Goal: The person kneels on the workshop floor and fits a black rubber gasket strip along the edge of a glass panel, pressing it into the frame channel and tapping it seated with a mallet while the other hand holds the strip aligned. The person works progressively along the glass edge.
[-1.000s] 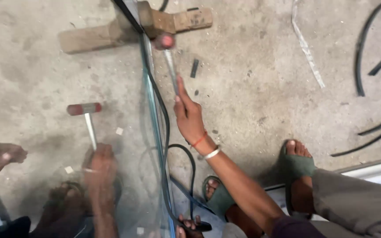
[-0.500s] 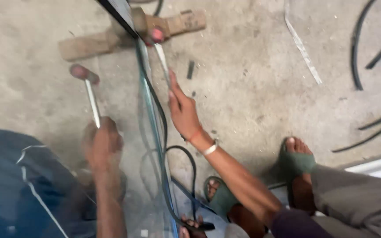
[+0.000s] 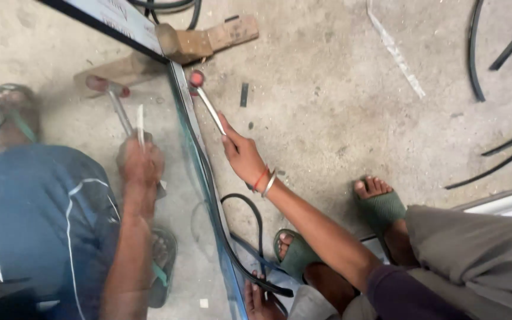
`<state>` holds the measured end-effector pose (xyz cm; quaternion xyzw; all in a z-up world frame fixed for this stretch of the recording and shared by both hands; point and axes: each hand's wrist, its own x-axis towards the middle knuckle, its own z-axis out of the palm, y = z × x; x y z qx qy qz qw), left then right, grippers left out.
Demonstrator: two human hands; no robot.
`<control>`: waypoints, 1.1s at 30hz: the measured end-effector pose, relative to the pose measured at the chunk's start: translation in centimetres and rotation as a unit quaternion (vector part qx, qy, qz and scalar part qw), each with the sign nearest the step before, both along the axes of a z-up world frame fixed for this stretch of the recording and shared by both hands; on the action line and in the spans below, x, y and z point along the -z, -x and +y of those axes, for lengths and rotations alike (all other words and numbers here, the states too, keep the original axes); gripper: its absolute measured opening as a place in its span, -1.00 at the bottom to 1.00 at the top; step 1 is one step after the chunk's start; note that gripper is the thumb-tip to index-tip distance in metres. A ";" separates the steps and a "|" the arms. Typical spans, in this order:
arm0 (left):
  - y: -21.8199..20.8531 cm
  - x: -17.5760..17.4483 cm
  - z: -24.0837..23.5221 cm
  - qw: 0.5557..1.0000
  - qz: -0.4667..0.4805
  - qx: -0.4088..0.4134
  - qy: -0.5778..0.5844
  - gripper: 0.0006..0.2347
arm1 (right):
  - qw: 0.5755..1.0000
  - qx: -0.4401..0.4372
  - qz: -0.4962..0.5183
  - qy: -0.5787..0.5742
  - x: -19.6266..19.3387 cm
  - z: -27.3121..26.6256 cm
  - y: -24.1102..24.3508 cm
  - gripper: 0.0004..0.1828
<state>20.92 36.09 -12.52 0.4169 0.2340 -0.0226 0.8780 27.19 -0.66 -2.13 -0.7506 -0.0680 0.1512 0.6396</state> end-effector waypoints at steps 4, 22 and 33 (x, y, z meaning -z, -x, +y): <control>0.4 -2.5 0.0 0.991 -0.059 0.040 0.114 -0.86 | 0.992 0.049 0.107 -0.046 1.8 -1.3 2.4 -0.34; -16.1 -10.3 -25.8 0.332 0.138 0.257 -0.897 -0.28 | 0.980 0.023 0.196 0.037 4.9 -5.5 1.1 -0.63; -16.5 -11.1 -26.0 0.388 0.169 0.225 -0.878 -0.25 | 0.939 0.015 0.336 -0.074 3.5 -6.2 0.4 -0.70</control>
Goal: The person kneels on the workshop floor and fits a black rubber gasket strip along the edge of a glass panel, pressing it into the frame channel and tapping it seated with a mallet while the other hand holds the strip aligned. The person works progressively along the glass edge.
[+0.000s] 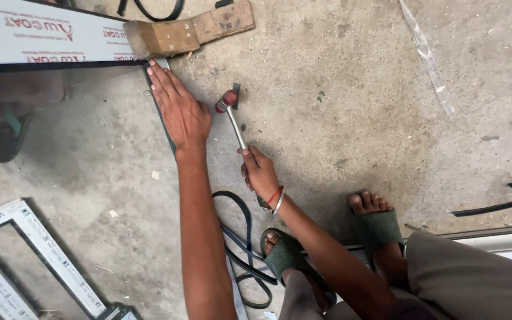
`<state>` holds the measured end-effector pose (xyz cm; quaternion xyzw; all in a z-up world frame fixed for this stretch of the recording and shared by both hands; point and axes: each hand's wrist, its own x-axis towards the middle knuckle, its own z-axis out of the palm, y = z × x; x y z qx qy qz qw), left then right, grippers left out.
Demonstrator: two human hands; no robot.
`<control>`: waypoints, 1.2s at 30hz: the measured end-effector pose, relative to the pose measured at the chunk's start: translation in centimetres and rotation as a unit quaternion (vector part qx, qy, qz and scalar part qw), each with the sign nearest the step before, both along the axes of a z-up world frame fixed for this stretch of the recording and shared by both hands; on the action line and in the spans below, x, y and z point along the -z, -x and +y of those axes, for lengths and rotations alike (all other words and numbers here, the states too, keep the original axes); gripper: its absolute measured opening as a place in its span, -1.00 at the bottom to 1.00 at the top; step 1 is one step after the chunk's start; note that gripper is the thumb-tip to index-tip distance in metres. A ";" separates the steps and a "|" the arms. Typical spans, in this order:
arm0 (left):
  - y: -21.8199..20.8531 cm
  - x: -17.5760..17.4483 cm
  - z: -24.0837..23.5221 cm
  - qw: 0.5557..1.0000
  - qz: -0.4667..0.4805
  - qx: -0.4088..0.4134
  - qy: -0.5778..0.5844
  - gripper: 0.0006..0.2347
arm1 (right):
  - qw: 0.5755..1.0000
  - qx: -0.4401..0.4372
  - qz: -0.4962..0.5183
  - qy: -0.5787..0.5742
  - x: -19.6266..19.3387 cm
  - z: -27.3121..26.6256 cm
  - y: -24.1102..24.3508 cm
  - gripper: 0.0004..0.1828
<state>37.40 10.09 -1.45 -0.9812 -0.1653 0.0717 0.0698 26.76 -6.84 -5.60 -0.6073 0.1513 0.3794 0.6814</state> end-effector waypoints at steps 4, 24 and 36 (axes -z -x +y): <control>3.4 -1.2 -0.1 0.999 -0.030 0.029 0.025 -0.30 | 0.986 0.034 0.099 -0.127 1.8 0.1 -0.6 -0.64; 27.5 -4.8 -9.2 0.968 -0.056 -0.178 0.165 -0.34 | 0.755 0.169 0.357 -0.523 4.1 3.5 -2.4 -0.69; 27.2 1.8 -5.9 0.992 -0.029 -0.040 -0.118 -0.48 | 0.954 0.027 0.141 -0.262 6.4 2.3 1.1 -0.80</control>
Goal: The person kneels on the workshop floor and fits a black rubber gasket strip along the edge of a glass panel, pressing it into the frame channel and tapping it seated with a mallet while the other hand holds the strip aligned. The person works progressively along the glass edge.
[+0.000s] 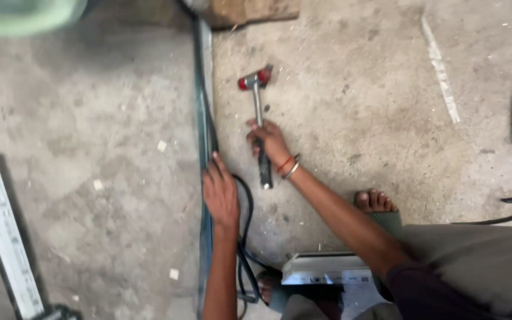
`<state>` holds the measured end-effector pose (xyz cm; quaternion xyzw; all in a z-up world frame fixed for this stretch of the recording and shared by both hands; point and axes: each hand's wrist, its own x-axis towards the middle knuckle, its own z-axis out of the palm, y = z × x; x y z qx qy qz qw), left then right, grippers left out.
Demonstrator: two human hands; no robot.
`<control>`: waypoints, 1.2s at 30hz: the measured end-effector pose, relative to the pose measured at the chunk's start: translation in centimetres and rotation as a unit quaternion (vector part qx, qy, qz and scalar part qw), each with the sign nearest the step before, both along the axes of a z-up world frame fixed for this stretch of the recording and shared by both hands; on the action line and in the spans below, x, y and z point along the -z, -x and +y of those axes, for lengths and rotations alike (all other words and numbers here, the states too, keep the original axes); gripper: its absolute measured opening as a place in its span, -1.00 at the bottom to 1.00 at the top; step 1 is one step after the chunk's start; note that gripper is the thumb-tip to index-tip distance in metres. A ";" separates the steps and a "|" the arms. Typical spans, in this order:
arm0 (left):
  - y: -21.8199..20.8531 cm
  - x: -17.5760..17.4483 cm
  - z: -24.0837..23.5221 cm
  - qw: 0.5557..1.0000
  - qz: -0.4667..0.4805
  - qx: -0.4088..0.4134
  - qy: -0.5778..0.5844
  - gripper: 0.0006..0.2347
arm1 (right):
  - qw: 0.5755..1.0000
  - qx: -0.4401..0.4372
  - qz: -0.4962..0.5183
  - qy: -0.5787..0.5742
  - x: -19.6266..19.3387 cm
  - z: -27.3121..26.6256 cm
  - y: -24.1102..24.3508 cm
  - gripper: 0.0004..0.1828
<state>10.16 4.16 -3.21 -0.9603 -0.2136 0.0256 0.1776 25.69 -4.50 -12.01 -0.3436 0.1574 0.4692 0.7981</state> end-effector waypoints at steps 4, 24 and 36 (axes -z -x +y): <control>-2.0 0.2 1.4 0.998 -0.021 0.046 -0.023 -0.49 | 0.972 -0.054 -0.207 0.095 -1.5 0.6 -1.9 -0.56; -6.6 -6.7 3.7 0.990 0.047 0.131 0.023 -0.44 | 0.085 -0.671 -0.662 0.322 -4.3 -6.3 -8.6 -0.53; -2.6 -6.3 2.5 0.973 0.111 0.069 0.191 -0.47 | -0.005 -0.741 -0.635 0.221 -6.5 -13.0 -7.8 -0.72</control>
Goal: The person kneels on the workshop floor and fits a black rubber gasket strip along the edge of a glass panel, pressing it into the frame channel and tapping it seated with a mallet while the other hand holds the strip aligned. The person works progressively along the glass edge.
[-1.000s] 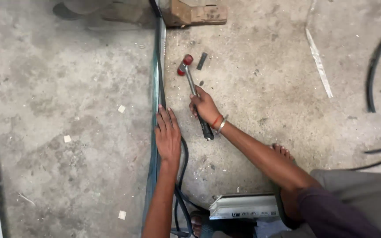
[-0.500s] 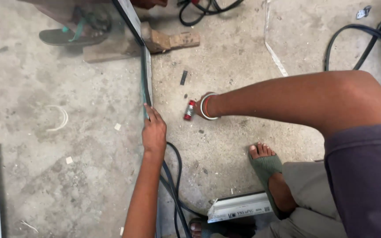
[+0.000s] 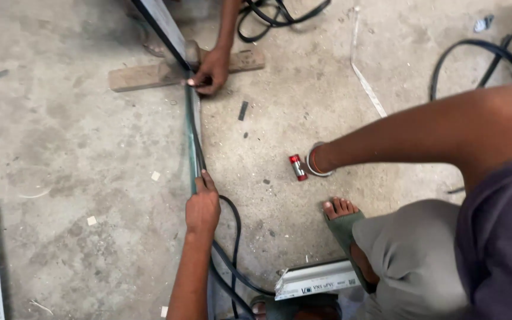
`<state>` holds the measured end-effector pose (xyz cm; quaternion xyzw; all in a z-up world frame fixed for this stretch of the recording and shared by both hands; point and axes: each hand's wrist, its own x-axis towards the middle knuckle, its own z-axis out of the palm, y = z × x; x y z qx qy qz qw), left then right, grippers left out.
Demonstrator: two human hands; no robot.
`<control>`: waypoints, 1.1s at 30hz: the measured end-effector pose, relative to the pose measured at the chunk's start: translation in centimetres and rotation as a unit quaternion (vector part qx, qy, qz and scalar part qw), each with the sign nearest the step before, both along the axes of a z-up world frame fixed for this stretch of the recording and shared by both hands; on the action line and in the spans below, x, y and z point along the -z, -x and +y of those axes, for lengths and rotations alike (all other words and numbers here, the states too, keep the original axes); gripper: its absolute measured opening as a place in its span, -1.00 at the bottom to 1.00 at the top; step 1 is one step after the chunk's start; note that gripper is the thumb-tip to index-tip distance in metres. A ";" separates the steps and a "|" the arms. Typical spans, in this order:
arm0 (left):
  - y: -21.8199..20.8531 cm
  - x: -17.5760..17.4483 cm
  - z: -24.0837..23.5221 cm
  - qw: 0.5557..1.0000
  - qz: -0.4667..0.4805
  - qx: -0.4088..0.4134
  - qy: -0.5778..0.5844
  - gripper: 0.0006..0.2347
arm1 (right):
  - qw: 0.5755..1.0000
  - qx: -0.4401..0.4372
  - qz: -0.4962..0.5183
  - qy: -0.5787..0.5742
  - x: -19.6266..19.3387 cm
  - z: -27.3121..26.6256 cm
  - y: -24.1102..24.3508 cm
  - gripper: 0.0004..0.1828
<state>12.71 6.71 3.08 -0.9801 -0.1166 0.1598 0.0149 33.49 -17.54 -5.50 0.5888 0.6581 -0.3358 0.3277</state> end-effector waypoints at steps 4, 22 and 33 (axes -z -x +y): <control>0.1 1.9 0.5 0.999 -0.033 0.013 -0.031 -0.42 | 1.000 0.006 -0.019 -0.013 -0.7 -1.7 -2.3 -0.76; -4.3 4.4 1.6 0.995 0.011 -0.091 -0.030 -0.26 | 0.998 -0.013 -0.064 0.002 -6.3 -2.1 -0.1 -0.78; -6.1 5.4 2.0 0.994 0.041 -0.100 -0.018 -0.18 | 0.998 0.001 -0.062 -0.010 -4.1 -4.3 -0.3 -0.74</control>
